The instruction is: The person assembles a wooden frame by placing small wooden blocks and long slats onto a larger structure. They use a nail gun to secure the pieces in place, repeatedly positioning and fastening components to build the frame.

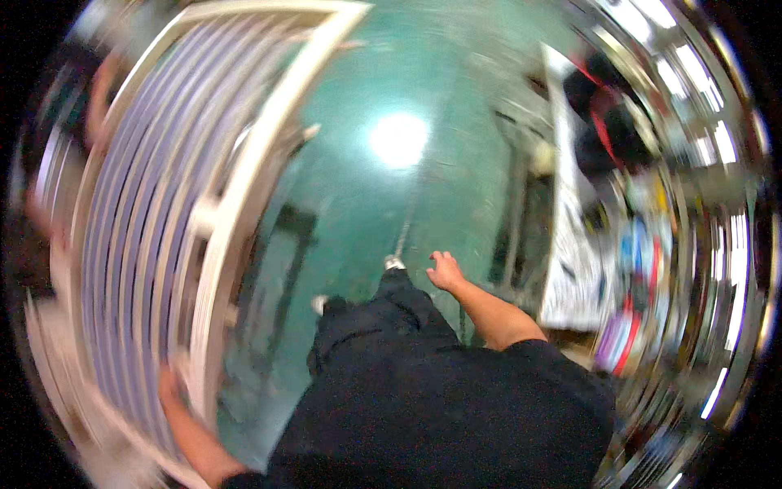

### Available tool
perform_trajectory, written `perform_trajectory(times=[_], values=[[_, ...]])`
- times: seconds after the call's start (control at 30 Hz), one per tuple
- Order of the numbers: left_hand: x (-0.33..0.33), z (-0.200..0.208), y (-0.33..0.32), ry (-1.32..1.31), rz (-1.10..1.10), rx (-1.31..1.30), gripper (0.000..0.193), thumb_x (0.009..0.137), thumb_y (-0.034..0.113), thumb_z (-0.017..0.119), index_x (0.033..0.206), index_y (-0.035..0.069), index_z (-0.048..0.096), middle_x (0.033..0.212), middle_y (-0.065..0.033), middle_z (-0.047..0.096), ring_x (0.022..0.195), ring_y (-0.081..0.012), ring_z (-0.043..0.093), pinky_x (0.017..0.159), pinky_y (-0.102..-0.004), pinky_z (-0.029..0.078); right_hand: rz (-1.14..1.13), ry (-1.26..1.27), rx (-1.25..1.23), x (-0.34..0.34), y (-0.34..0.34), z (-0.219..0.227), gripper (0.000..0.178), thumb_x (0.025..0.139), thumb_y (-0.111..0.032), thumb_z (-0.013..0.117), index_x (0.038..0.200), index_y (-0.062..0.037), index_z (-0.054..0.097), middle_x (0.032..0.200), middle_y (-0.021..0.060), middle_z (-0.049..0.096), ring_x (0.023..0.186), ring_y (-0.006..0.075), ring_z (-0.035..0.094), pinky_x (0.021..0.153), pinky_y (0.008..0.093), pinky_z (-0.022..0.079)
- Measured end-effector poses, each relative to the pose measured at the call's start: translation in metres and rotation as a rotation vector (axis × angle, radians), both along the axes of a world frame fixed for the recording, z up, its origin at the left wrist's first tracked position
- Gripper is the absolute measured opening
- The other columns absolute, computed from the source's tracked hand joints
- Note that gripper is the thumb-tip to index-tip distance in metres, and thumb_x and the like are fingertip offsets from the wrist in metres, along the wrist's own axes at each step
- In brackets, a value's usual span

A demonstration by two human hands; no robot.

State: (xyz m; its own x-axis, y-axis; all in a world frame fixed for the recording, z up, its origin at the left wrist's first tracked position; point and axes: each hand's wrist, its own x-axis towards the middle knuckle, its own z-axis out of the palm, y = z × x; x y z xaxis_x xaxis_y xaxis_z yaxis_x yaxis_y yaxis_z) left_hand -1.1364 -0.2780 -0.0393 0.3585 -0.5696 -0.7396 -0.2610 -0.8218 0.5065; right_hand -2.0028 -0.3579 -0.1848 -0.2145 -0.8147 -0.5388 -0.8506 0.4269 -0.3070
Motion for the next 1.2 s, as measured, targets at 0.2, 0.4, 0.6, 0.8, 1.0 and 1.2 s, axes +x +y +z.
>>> perform_trajectory(times=[0.2, 0.4, 0.6, 0.8, 1.0, 1.2], values=[[-0.073, 0.035, -0.021, -0.978, -0.130, 0.094, 0.046, 0.093, 0.027, 0.063, 0.125, -0.006, 0.062, 0.112, -0.0216, 0.071, 0.099, -0.0325, 0.069, 0.082, -0.0482, 0.056, -0.743, -0.035, 0.137, -0.186, 0.134, -0.076, 0.027, 0.085, -0.026, 0.065, 0.102, -0.0062, 0.071, 0.108, 0.0238, 0.071, 0.103, 0.0400, 0.069, 0.091, 0.0495, 0.054], [-0.230, 0.020, -0.145, -1.162, -0.428, -0.765, 0.047, 0.092, 0.017, 0.064, 0.130, -0.009, 0.055, 0.112, -0.0203, 0.067, 0.105, -0.0316, 0.064, 0.095, -0.0437, 0.051, -1.274, 0.213, -0.291, -0.289, 0.209, -0.049, 0.028, 0.088, -0.033, 0.063, 0.097, -0.0079, 0.073, 0.101, 0.0204, 0.074, 0.099, 0.0422, 0.069, 0.088, 0.0498, 0.054], [-0.584, -0.012, -0.154, 0.016, -1.106, -0.146, 0.049, 0.097, 0.029, 0.069, 0.138, 0.004, 0.058, 0.126, -0.0128, 0.063, 0.117, -0.0235, 0.060, 0.102, -0.0375, 0.047, -1.304, 0.178, -0.483, -0.380, 0.161, -0.048, 0.025, 0.087, -0.030, 0.066, 0.097, -0.0080, 0.070, 0.101, 0.0204, 0.074, 0.100, 0.0421, 0.069, 0.088, 0.0499, 0.054], [-0.568, -0.070, -0.041, 0.085, -0.887, 0.170, 0.039, 0.101, 0.026, 0.068, 0.128, -0.001, 0.061, 0.111, -0.0105, 0.070, 0.105, -0.0204, 0.065, 0.096, -0.0338, 0.050, -1.061, 0.111, -0.526, -0.486, 0.009, -0.074, 0.056, 0.089, -0.035, 0.065, 0.136, -0.0060, 0.058, 0.140, 0.0272, 0.057, 0.126, 0.0440, 0.058, 0.106, 0.0518, 0.046], [-0.448, -0.100, 0.028, -0.280, -0.367, 0.179, 0.031, 0.095, 0.029, 0.069, 0.110, 0.002, 0.066, 0.089, -0.0080, 0.071, 0.077, -0.0198, 0.064, 0.070, -0.0369, 0.053, -1.180, 0.353, -0.427, -0.747, 0.024, -0.168, 0.085, 0.093, -0.075, 0.049, 0.128, 0.0003, 0.069, 0.133, 0.0215, 0.067, 0.118, 0.0380, 0.063, 0.100, 0.0509, 0.047], [-0.416, -0.031, 0.181, -0.154, -0.415, 0.635, 0.039, 0.092, 0.039, 0.068, 0.115, 0.008, 0.069, 0.106, -0.0102, 0.072, 0.089, -0.0239, 0.068, 0.077, -0.0404, 0.057, -0.984, 0.178, -0.280, -0.772, -0.064, -0.149, 0.070, 0.092, -0.066, 0.055, 0.120, -0.0028, 0.068, 0.118, 0.0167, 0.065, 0.105, 0.0324, 0.062, 0.092, 0.0467, 0.048]])
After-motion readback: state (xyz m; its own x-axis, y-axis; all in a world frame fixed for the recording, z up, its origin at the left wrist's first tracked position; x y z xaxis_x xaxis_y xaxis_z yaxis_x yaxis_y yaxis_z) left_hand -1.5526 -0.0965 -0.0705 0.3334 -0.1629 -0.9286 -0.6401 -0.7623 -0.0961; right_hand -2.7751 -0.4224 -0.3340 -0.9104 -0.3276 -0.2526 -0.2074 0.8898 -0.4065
